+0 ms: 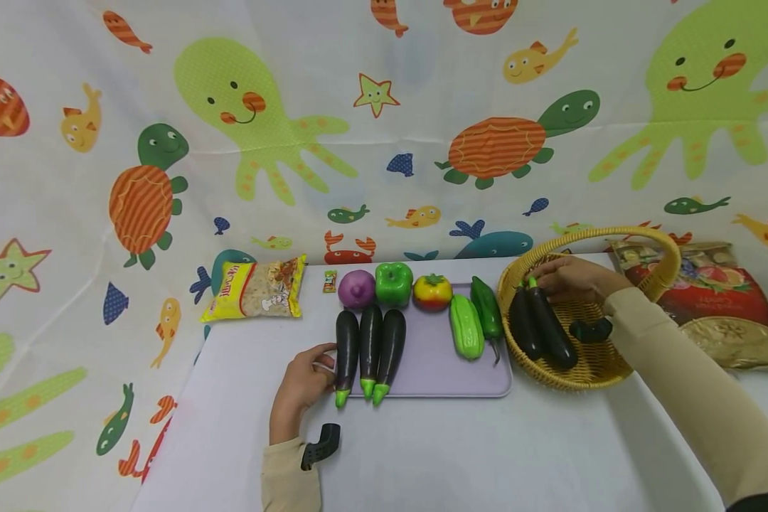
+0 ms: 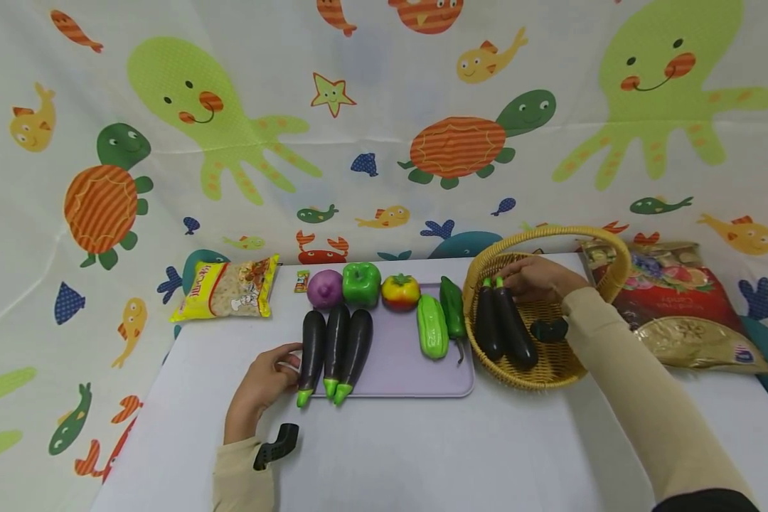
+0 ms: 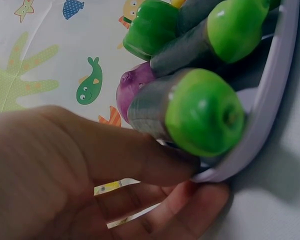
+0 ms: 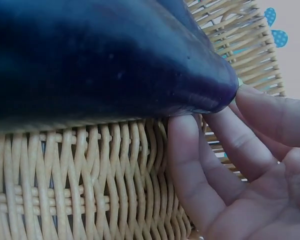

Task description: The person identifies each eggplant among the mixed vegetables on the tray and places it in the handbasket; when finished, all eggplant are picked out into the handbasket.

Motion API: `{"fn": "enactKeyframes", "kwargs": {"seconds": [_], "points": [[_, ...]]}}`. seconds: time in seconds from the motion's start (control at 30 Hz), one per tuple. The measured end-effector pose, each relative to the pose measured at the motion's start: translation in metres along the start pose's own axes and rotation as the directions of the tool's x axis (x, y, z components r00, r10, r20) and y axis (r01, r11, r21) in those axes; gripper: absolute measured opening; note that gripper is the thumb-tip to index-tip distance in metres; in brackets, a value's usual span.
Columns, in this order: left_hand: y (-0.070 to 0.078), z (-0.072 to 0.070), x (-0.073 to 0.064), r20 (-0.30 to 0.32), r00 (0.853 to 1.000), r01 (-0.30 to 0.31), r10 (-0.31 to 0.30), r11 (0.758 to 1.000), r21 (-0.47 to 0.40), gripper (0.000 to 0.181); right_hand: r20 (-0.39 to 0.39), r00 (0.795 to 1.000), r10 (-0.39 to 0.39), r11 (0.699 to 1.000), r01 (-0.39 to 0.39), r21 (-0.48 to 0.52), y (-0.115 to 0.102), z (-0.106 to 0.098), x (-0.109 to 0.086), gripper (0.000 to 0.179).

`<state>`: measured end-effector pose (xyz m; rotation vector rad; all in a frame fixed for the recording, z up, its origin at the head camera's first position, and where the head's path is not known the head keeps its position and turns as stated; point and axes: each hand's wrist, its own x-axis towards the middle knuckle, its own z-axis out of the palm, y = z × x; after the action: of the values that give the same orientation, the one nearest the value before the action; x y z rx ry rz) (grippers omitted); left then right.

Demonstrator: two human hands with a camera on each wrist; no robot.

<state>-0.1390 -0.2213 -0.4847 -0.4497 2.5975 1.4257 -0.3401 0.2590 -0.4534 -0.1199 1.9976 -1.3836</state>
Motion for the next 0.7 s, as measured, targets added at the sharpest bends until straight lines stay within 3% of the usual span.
{"fn": "enactKeyframes", "kwargs": {"seconds": [0.7], "points": [[-0.002,-0.001,-0.001,0.004,1.0,-0.011,0.011,1.0,0.028,0.06,-0.031,0.998,-0.054,0.997,0.053,-0.047,0.001,0.001,-0.012,0.041]]}}
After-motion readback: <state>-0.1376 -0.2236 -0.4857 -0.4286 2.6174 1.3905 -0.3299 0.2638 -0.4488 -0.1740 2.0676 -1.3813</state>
